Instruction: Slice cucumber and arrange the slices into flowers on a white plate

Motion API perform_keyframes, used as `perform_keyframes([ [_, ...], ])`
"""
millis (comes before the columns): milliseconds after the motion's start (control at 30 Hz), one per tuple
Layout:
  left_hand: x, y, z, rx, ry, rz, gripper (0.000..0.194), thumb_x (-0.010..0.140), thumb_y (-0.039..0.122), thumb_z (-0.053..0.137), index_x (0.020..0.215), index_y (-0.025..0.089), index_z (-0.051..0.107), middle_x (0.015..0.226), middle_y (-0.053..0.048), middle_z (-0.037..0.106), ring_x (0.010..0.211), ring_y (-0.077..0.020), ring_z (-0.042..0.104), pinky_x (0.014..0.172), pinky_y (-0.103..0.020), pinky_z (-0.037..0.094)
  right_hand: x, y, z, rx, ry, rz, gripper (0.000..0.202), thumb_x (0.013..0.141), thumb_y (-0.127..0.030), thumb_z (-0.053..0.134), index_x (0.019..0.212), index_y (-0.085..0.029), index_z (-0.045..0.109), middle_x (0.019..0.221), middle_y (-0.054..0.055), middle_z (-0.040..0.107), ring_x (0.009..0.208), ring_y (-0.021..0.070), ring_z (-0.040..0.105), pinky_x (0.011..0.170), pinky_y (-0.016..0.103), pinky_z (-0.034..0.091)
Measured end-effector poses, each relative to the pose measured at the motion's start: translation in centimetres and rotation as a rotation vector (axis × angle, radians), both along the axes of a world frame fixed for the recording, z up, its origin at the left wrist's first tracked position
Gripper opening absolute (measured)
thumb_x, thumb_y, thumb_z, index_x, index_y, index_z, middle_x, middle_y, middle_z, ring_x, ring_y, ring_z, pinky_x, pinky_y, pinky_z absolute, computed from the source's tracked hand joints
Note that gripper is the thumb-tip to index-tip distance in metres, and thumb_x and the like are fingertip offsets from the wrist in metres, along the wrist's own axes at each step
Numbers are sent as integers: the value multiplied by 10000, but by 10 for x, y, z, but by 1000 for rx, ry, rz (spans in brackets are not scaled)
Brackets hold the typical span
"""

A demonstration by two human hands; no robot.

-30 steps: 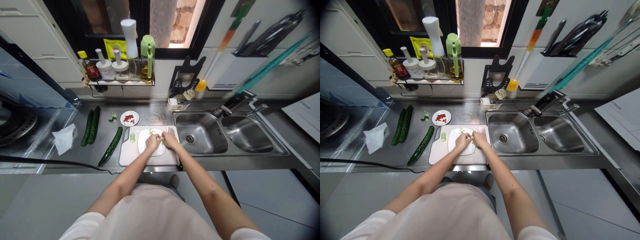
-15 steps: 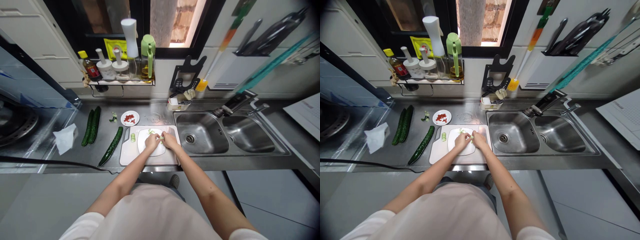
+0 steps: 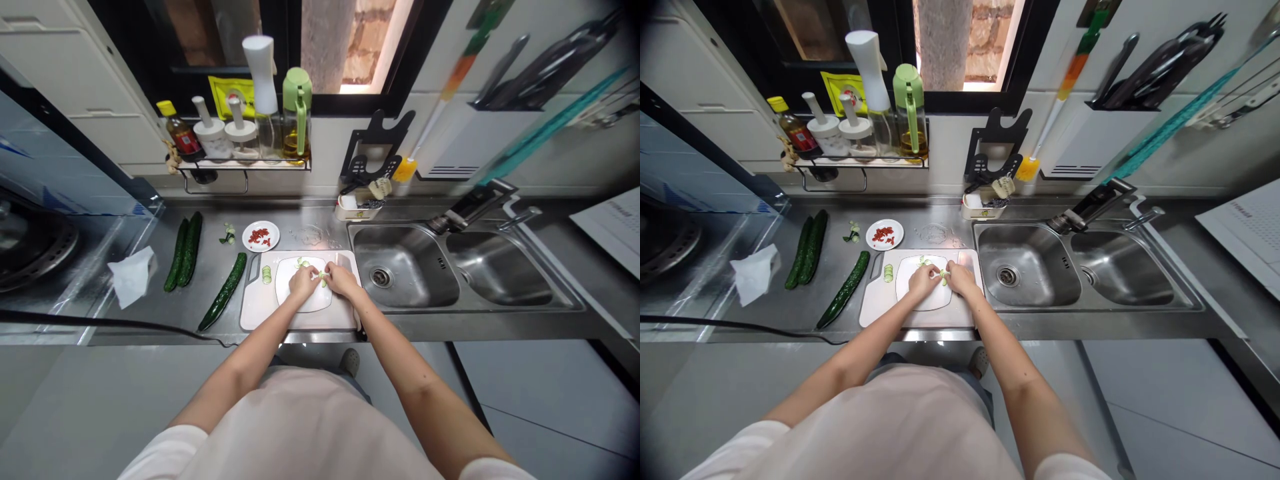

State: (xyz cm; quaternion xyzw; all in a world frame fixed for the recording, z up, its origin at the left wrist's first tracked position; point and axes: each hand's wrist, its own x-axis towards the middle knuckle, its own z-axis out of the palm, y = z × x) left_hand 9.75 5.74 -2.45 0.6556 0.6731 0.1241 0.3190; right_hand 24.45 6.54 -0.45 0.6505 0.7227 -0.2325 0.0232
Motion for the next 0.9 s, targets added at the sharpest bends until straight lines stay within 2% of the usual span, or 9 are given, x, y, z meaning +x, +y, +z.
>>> perform_keyframes([
  [333,0,2,0,-7,7,-7,119,822,307,614,911,269,684,956,-4,636,898,-162,591,735,-249,423,-1,4,-3,-10,-26,-24,209,890,-209,466,1060,-198,587,976,90,659,865,201,589,663,255,349],
  [567,1,0,1,3,24,-17,136,837,315,596,935,282,684,995,-6,630,929,-163,591,754,-252,431,-3,3,-4,61,-27,16,223,877,-266,517,1077,-215,600,1123,97,556,962,208,545,741,271,366],
  [900,3,0,0,-7,27,-3,143,834,327,597,910,267,702,1043,-13,650,926,-165,604,740,-253,432,2,6,-8,40,70,6,134,859,-249,549,926,-166,631,1042,83,566,907,161,535,741,231,360],
])
